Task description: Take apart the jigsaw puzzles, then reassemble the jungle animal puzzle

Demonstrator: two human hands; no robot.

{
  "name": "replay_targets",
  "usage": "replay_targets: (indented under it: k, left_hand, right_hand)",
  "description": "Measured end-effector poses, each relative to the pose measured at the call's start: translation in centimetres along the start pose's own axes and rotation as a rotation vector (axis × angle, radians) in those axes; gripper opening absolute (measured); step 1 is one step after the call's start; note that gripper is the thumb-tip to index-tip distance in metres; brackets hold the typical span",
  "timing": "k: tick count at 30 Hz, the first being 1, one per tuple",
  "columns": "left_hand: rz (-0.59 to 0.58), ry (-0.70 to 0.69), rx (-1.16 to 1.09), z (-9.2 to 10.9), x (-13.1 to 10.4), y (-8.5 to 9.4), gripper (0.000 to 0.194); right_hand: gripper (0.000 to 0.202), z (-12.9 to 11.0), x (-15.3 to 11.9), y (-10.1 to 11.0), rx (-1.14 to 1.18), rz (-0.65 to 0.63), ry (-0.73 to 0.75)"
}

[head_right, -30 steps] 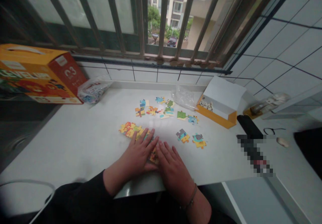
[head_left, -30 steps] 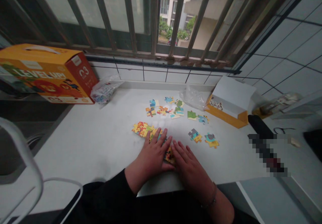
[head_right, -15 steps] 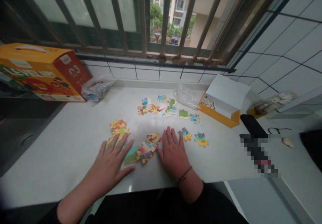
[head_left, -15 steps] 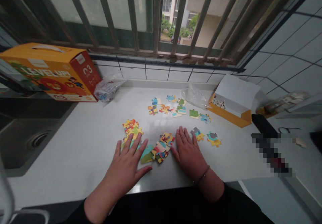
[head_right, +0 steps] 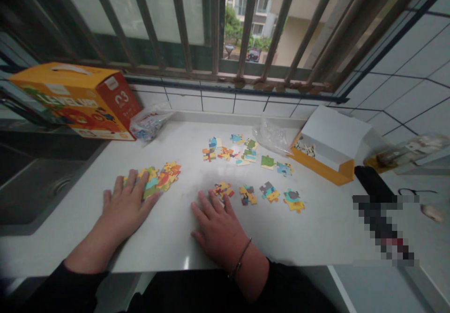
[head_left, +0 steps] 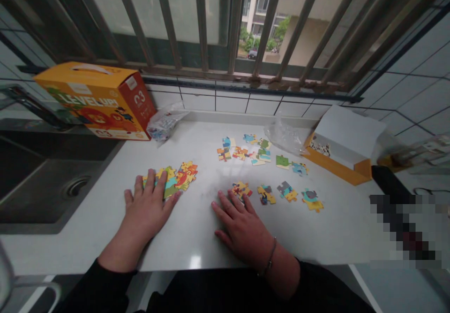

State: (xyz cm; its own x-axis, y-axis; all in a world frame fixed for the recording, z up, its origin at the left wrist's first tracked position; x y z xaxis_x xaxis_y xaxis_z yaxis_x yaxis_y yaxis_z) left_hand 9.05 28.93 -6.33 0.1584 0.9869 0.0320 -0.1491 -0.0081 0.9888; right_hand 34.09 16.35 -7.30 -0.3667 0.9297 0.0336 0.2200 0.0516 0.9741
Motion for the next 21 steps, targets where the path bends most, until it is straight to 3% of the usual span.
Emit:
replay_targets:
  k: [4,7,16,21]
  left_hand:
    - [0.008,0.031,-0.003,0.4,0.9,-0.1,0.082]
    - [-0.016,-0.079,-0.01,1.8,0.7,-0.7,0.079]
    - [-0.117,-0.506,-0.131,10.6,-4.1,-2.1,0.075]
    - [-0.263,-0.735,-0.238,14.4,-7.7,-2.7,0.08]
  right_hand:
    - [0.071,0.9,-2.2,0.2,-0.001,0.008,0.0]
    - [0.07,2.3,-3.6,0.5,-0.041,0.06,-0.076]
    - [0.058,6.5,-3.6,1.1,-0.164,0.194,-0.323]
    - [0.059,5.3,-1.2,2.0,-0.146,0.213,-0.268]
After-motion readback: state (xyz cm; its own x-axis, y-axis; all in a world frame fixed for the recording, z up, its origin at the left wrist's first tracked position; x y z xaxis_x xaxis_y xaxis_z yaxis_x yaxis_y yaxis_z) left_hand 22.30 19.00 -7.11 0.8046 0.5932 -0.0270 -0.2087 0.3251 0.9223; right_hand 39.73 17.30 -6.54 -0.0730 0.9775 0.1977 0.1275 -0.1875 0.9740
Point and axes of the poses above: each hand's wrist, its own x-axis towards the middle knuckle, its own y-axis out of the back of the hand, z = x × y, the point moved 6 cm from there along x, towards the middle knuckle, and after that the axes turned 5 degrees about -x, right-handed, at the moved point
